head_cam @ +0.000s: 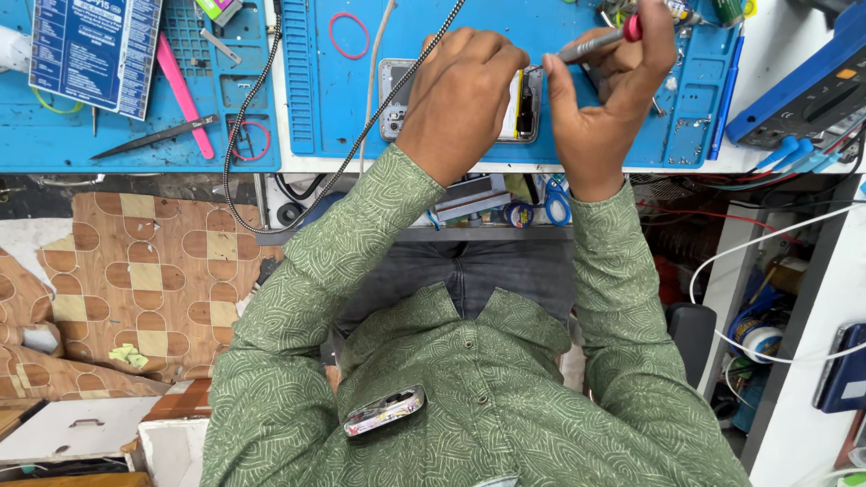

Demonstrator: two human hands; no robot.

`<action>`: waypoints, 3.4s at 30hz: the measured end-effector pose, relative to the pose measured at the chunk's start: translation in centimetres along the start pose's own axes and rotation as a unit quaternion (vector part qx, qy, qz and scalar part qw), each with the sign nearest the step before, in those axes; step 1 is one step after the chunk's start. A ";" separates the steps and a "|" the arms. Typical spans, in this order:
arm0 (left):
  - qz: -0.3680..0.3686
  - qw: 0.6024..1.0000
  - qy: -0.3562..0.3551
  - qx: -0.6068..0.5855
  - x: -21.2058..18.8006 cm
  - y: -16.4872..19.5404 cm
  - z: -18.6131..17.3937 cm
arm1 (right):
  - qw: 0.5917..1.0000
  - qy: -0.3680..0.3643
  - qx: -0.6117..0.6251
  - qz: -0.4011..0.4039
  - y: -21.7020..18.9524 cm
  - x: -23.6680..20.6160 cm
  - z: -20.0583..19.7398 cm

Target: The person uses a screwdriver to remove screws from the back of a disassembled smartphone placed on a blue work mat. The person repeatedly unscrews and places screws on the mat while holding the device steady.

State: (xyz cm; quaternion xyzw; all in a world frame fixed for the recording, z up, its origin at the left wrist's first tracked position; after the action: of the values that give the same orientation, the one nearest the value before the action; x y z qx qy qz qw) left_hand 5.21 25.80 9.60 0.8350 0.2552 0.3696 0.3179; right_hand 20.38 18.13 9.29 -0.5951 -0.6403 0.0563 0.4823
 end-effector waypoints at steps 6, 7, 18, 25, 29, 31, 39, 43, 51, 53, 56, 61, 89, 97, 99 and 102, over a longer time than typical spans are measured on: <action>-0.001 1.000 0.002 -0.005 -0.1 -0.7 0.4 | 1.000 -0.005 0.008 -0.020 0.3 0.5 0.0; -0.001 1.000 0.003 -0.005 0.0 -0.7 0.6 | 1.000 0.006 -0.011 -0.018 0.4 0.6 -0.1; 0.006 1.000 -0.009 0.013 0.4 -0.3 1.3 | 0.999 -0.007 0.048 -0.006 -0.3 0.6 -0.7; 0.037 0.998 0.000 0.056 1.1 -0.3 2.3 | 0.998 0.017 0.066 0.004 0.3 0.0 -1.3; 0.035 0.997 -0.018 0.060 1.6 -0.3 2.9 | 0.997 0.025 0.072 0.010 1.1 -0.1 -1.6; 0.038 0.997 -0.012 0.064 1.7 -0.3 2.9 | 0.996 0.027 0.083 0.010 1.4 0.0 -1.4; 0.030 0.999 0.001 0.042 2.0 -0.7 2.1 | 0.994 0.037 0.099 0.019 1.4 0.1 -0.9; 0.027 0.997 0.010 0.066 1.9 -1.3 1.2 | 0.997 0.039 0.067 0.019 1.0 -0.6 -1.3; 0.022 0.994 0.006 0.106 1.6 -1.7 0.5 | 0.999 -0.013 0.032 0.014 0.4 -1.8 -1.0; 0.020 0.993 0.005 0.115 1.6 -1.7 0.5 | 0.999 -0.012 0.035 0.012 0.6 -1.8 -0.8; 0.018 0.992 0.003 0.126 1.7 -1.7 0.7 | 1.000 0.002 0.021 0.002 0.8 -1.3 -0.5; 0.030 0.989 0.012 0.141 1.9 -1.8 0.8 | 1.000 -0.003 -0.016 -0.011 0.3 -1.2 0.1; -0.004 0.996 0.028 0.083 1.6 -1.6 -1.3 | 0.997 -0.051 0.058 -0.007 -1.6 -1.2 0.0; 0.013 0.996 -0.016 0.089 -0.7 0.2 -2.6 | 0.980 -0.018 0.192 0.042 1.0 0.0 -0.2; 0.002 0.998 -0.046 0.044 -1.4 0.6 -1.8 | 0.990 0.003 0.138 0.021 1.5 0.0 -0.2; 0.044 0.996 -0.055 0.047 -2.2 1.5 -0.5 | 0.990 0.029 0.136 0.035 1.9 -0.6 -0.3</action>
State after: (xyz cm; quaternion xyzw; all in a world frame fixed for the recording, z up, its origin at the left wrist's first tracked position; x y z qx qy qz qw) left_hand 3.77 23.52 9.96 0.8786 0.2176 0.3241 0.2749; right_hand 21.80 18.06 7.89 -0.5475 -0.5911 0.1420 0.5750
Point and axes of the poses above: each hand's wrist, its own x-axis towards the middle knuckle, its own z-axis out of the palm, y = z × x, the point moved 4 cm from there along x, towards the middle knuckle, and after that the axes turned 8 degrees about -x, right-handed, at the moved point
